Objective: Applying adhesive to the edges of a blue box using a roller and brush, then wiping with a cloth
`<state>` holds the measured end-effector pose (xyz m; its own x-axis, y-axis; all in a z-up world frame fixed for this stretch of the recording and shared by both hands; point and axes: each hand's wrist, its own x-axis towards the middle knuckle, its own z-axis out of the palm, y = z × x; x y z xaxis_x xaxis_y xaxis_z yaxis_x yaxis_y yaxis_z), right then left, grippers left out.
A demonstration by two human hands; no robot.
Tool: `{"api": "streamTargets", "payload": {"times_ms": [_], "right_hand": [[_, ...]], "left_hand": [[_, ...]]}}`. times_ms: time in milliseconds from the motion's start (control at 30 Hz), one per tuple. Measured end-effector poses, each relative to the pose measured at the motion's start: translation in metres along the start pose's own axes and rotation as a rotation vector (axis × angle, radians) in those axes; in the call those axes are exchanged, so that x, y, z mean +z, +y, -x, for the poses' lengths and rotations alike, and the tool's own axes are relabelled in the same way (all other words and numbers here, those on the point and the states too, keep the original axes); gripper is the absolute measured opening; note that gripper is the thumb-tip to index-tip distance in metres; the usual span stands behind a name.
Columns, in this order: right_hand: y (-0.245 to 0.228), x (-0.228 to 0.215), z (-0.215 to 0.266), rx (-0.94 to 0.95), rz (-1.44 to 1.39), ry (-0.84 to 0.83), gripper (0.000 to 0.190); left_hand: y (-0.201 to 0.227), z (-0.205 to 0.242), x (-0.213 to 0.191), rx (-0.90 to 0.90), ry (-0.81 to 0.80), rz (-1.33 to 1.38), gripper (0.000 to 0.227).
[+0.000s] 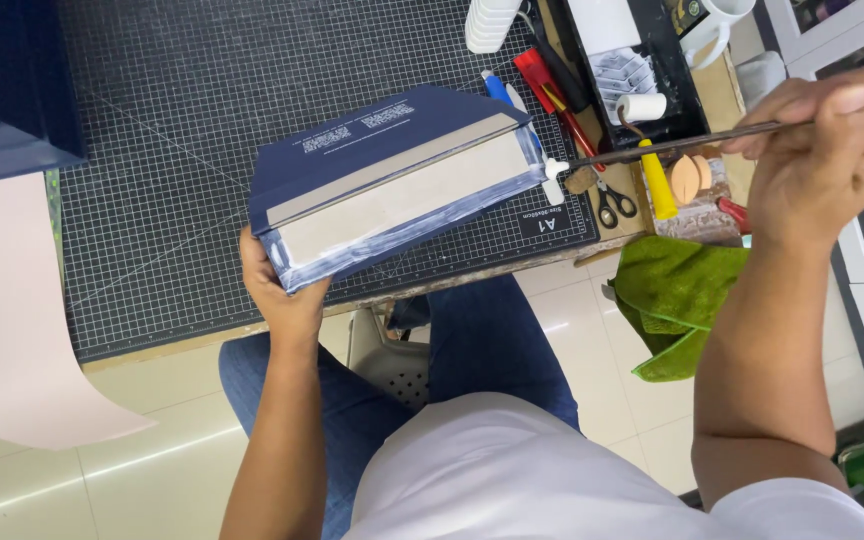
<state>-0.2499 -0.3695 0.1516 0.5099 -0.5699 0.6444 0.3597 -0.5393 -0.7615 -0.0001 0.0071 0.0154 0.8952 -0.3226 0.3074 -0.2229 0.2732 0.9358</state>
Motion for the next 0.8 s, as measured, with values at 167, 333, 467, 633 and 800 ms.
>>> {"api": "streamTargets", "payload": {"times_ms": [167, 333, 467, 633, 800], "right_hand": [[-0.006, 0.002, 0.000, -0.030, 0.034, -0.079, 0.029], [-0.007, 0.005, 0.001, -0.196, 0.093, 0.115, 0.044], [-0.011, 0.045, -0.003, -0.497, 0.123, -0.072, 0.034], [-0.005, 0.058, 0.020, -0.499, 0.161, 0.009, 0.029], [-0.011, 0.053, 0.016, -0.505, 0.139, 0.064, 0.032]], "left_hand": [[0.005, -0.002, 0.003, 0.012, -0.006, 0.000, 0.056], [0.008, -0.002, 0.003, -0.004, -0.005, -0.003, 0.060], [0.009, -0.004, 0.005, -0.005, 0.003, -0.001, 0.060], [0.003, 0.000, 0.000, 0.000, 0.017, -0.026, 0.058], [0.003, 0.001, 0.000, 0.010, 0.011, -0.017, 0.060]]}}
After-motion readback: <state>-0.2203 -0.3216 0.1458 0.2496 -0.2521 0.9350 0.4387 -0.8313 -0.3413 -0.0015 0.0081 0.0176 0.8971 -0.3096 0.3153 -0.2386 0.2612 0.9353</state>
